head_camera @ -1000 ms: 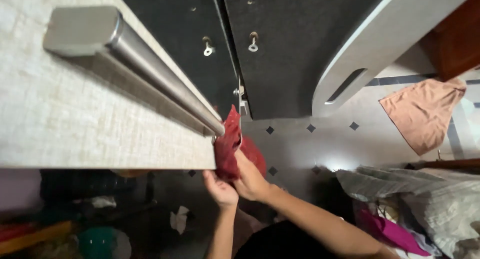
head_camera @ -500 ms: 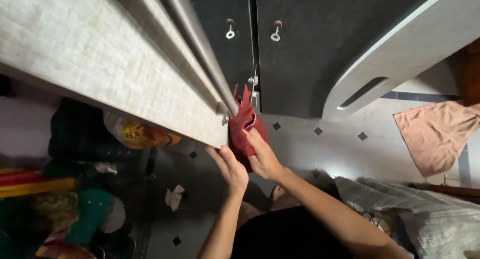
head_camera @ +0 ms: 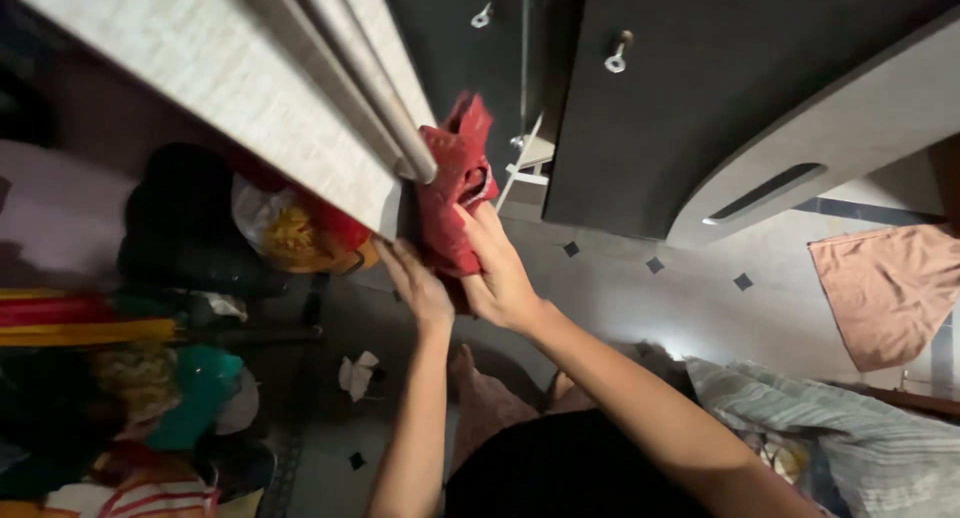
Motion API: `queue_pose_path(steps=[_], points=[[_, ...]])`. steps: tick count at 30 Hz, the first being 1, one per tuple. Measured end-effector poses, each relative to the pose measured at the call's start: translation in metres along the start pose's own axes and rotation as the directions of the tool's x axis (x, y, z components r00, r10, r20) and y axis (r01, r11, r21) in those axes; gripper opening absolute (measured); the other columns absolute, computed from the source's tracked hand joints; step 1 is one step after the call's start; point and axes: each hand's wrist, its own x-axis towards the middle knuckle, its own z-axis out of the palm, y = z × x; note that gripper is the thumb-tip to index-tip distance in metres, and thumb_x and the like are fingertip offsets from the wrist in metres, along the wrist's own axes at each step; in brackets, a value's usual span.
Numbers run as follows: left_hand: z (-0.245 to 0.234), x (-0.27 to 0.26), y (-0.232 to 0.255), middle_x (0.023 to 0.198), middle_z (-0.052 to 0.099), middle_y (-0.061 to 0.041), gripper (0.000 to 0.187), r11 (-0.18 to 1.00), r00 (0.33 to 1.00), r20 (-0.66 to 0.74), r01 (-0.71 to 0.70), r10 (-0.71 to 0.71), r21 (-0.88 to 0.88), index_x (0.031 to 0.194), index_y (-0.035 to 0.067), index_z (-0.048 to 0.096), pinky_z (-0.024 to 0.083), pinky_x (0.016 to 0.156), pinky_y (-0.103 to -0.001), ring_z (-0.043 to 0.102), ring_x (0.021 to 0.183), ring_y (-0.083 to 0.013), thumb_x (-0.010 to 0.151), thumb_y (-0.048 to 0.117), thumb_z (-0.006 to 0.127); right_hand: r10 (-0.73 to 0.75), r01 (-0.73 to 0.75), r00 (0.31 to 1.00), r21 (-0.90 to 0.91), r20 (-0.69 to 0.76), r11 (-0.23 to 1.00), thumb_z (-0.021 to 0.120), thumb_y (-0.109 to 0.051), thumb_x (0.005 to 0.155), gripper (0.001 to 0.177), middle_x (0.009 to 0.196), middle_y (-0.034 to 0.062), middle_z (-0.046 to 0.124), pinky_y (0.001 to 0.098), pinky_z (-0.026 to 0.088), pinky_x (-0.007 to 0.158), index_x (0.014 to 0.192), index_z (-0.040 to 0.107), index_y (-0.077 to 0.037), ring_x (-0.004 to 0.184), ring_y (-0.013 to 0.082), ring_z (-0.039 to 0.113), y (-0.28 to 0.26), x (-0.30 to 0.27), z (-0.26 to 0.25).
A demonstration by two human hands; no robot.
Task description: Cleaning the surfaces and handles of a wooden cabinet and its mirror with a spray bottle and cloth.
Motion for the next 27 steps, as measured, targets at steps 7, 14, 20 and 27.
queue_pose_path(steps=[7,14,20,27], points=[[0.004,0.010,0.058,0.158,0.033,-0.029,0.076,0.998,0.993,0.104,-0.057,0.057,-0.001,0.154,-0.009,0.022,0.028,0.124,-0.047,0.037,0.147,-0.0365,0.107,0.046,0.048,-0.168,0.143,0.984,-0.279,-0.067,0.950,0.060,-0.004,0.087,0.056,0.146,0.0243,0.041,0.0441,0.028,0.125,0.141,0.046,-0.006,0.142,0.0441,0.037,0.055,0.014,0.049],[0.035,0.019,0.129,0.172,0.006,-0.028,0.082,0.821,0.781,0.341,-0.570,0.524,0.044,0.164,-0.003,-0.001,0.011,0.135,-0.047,0.012,0.163,-0.0376,0.114,0.044,0.044,0.298,-0.165,0.884,0.355,-0.360,0.920,0.056,-0.014,0.102,0.052,0.152,0.0155,0.048,0.0412,0.036,0.120,0.151,0.045,-0.005,0.138,0.0244,0.047,0.050,0.000,0.023],[0.049,0.043,0.166,0.171,0.023,-0.022,0.092,0.922,0.756,0.568,-0.121,0.326,-0.367,0.168,-0.003,0.014,0.017,0.135,-0.041,0.026,0.159,-0.0309,0.110,0.066,0.033,0.034,0.001,0.945,0.106,-0.326,0.994,0.054,-0.013,0.101,0.050,0.153,0.0224,0.042,0.0438,0.034,0.122,0.148,0.046,0.002,0.142,0.0339,0.042,-0.006,0.035,-0.004],[0.058,0.063,0.197,0.175,0.022,-0.015,0.095,0.821,0.615,0.763,0.321,0.199,-0.473,0.167,-0.002,0.018,0.015,0.136,-0.041,0.022,0.162,-0.0258,0.108,0.072,0.024,-0.270,0.226,0.947,-0.238,-0.171,0.945,0.054,-0.011,0.104,0.052,0.163,0.0142,0.038,0.0380,0.033,0.126,0.154,0.041,-0.002,0.147,0.0300,0.042,0.014,0.049,-0.001]])
